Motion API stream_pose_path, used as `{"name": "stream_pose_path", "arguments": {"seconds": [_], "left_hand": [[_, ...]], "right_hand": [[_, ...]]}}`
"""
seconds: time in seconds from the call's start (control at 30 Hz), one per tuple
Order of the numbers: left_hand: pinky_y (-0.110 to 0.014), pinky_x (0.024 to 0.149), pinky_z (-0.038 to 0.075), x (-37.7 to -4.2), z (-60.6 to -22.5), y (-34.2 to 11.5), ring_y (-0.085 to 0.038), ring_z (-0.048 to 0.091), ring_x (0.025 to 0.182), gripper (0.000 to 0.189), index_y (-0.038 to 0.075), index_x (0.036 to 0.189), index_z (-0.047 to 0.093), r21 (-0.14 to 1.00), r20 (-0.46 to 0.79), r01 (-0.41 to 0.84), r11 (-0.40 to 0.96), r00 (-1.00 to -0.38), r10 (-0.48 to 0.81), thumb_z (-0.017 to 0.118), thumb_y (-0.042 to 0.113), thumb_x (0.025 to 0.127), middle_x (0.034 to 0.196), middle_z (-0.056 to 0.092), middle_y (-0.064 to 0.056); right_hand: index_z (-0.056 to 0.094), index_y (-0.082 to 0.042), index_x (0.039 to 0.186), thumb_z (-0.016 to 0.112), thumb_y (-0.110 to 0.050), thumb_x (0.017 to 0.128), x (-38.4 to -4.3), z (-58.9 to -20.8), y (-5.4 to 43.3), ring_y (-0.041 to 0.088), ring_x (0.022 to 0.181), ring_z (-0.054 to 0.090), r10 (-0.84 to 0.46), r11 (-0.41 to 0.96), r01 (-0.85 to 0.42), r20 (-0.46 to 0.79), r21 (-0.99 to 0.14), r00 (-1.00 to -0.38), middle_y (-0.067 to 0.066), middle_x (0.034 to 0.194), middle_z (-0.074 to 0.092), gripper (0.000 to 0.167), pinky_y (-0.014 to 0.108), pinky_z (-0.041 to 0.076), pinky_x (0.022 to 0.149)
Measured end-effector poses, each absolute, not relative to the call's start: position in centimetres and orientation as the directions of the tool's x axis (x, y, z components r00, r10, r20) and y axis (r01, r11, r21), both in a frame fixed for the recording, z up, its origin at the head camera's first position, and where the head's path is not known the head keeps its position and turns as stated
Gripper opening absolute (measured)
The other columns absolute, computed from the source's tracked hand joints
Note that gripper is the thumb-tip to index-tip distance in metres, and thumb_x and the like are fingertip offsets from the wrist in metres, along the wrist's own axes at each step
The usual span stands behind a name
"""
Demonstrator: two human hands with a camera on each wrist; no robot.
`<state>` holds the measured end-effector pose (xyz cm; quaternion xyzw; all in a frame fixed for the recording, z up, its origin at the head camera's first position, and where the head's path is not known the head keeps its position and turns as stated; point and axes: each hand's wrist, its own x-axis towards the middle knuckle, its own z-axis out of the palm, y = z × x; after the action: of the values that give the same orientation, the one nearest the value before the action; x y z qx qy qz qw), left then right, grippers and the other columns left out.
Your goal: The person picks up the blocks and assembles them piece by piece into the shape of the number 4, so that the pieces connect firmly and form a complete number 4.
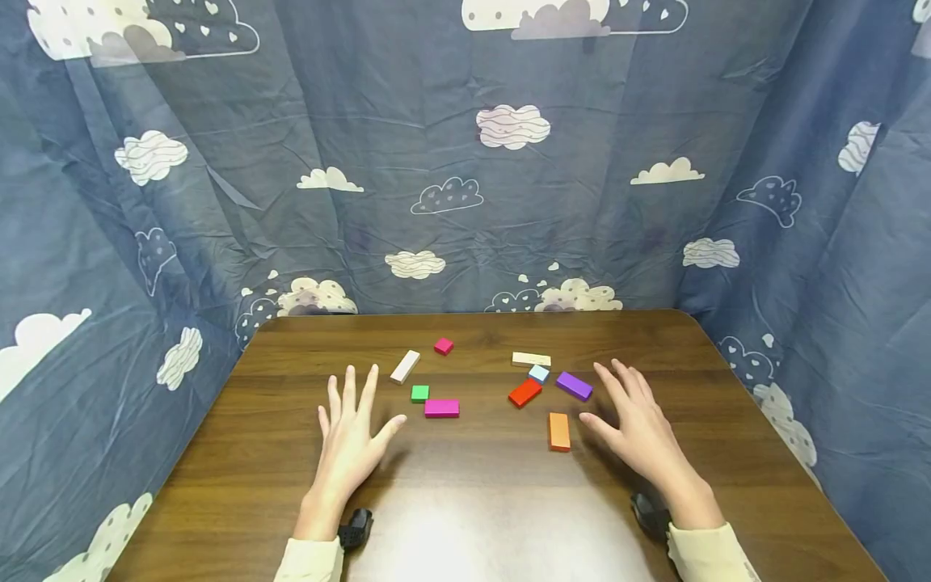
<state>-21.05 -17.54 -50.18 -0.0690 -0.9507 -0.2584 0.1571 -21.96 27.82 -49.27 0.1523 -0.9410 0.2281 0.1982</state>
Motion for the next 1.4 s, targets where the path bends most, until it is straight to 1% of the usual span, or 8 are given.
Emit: {"name": "stream_pose_path", "arguments": {"seconds": [0.23,0.3,0.5,0.67,0.87,1.13,1.23,1.4], "left_hand": [[-0.070,0.110,0.022,-20.9,-49.6,-15.6,-0.036,0.003,0.152,0.084,0.032,0.162,0.019,0.535,0.418,0.325,0.780,-0.904,0.090,0.067,0.049,0.094,0.167,0.011,-0.011],[-0.066,0.110,0.028,-21.0,-49.4,-14.7,-0.035,0.009,0.152,0.081,0.029,0.161,0.024,0.530,0.467,0.375,0.760,-0.877,0.107,0.069,0.044,0.094,0.166,0.018,-0.010],[-0.055,0.113,0.032,-21.5,-49.0,-11.4,-0.032,0.029,0.147,0.074,0.019,0.157,0.037,0.503,0.589,0.535,0.678,-0.787,0.184,0.073,0.029,0.093,0.160,0.034,-0.010],[-0.052,0.109,0.038,-21.5,-49.0,-7.8,-0.029,0.043,0.139,0.068,0.020,0.153,0.043,0.572,0.565,0.569,0.591,-0.796,0.219,0.073,0.025,0.093,0.151,0.046,-0.011],[-0.045,0.108,0.040,-21.6,-49.4,-3.9,-0.022,0.051,0.133,0.061,0.019,0.149,0.049,0.686,0.485,0.551,0.475,-0.833,0.266,0.071,0.020,0.093,0.144,0.055,-0.006],[-0.044,0.094,0.053,-22.1,-50.8,0.5,-0.033,0.064,0.115,0.048,0.008,0.141,0.057,0.862,0.332,0.414,0.293,-0.897,0.290,0.068,0.018,0.095,0.130,0.064,-0.016],[-0.040,0.093,0.053,-22.3,-51.1,1.9,-0.029,0.066,0.113,0.047,0.005,0.141,0.056,0.910,0.261,0.340,0.239,-0.914,0.309,0.066,0.019,0.096,0.129,0.065,-0.018],[-0.035,0.092,0.053,-22.6,-51.6,3.4,-0.018,0.067,0.109,0.044,0.005,0.138,0.060,0.921,0.183,0.274,0.277,-0.932,0.312,0.065,0.021,0.097,0.125,0.068,-0.011]], "right_hand": [[0.041,-0.017,0.154,0.081,-0.037,0.085,-21.9,-49.6,26.7,0.042,0.137,0.037,-0.239,0.809,-0.435,0.455,-0.396,-0.858,0.020,0.149,0.043,0.083,0.066,0.036,0.102],[0.041,-0.016,0.154,0.082,-0.036,0.084,-21.9,-49.6,26.3,0.041,0.136,0.039,-0.250,0.800,-0.443,0.447,-0.404,-0.859,0.020,0.148,0.045,0.083,0.064,0.036,0.103],[0.043,-0.012,0.152,0.083,-0.032,0.083,-21.8,-49.2,25.6,0.038,0.135,0.042,-0.264,0.782,-0.452,0.430,-0.428,-0.863,0.017,0.147,0.047,0.082,0.062,0.036,0.104],[0.044,-0.013,0.152,0.084,-0.031,0.083,-21.9,-49.2,25.3,0.036,0.128,0.048,-0.294,0.762,-0.476,0.421,-0.438,-0.858,0.012,0.143,0.052,0.081,0.060,0.040,0.101],[0.043,-0.024,0.154,0.085,-0.029,0.082,-21.8,-49.5,25.1,0.033,0.126,0.052,-0.323,0.744,-0.485,0.390,-0.459,-0.863,0.006,0.146,0.053,0.084,0.058,0.042,0.100],[0.051,-0.010,0.147,0.087,-0.034,0.078,-21.6,-50.1,25.2,0.036,0.118,0.057,-0.307,0.776,-0.439,0.337,-0.453,-0.890,0.012,0.136,0.061,0.082,0.058,0.046,0.094],[0.054,-0.009,0.145,0.089,-0.035,0.076,-21.6,-50.3,25.2,0.034,0.116,0.059,-0.309,0.778,-0.432,0.320,-0.457,-0.895,0.010,0.131,0.065,0.082,0.057,0.047,0.093],[0.061,-0.009,0.139,0.090,-0.034,0.073,-21.5,-50.6,25.1,0.032,0.113,0.059,-0.321,0.787,-0.430,0.301,-0.441,-0.898,0.008,0.128,0.066,0.076,0.054,0.048,0.092]]}}
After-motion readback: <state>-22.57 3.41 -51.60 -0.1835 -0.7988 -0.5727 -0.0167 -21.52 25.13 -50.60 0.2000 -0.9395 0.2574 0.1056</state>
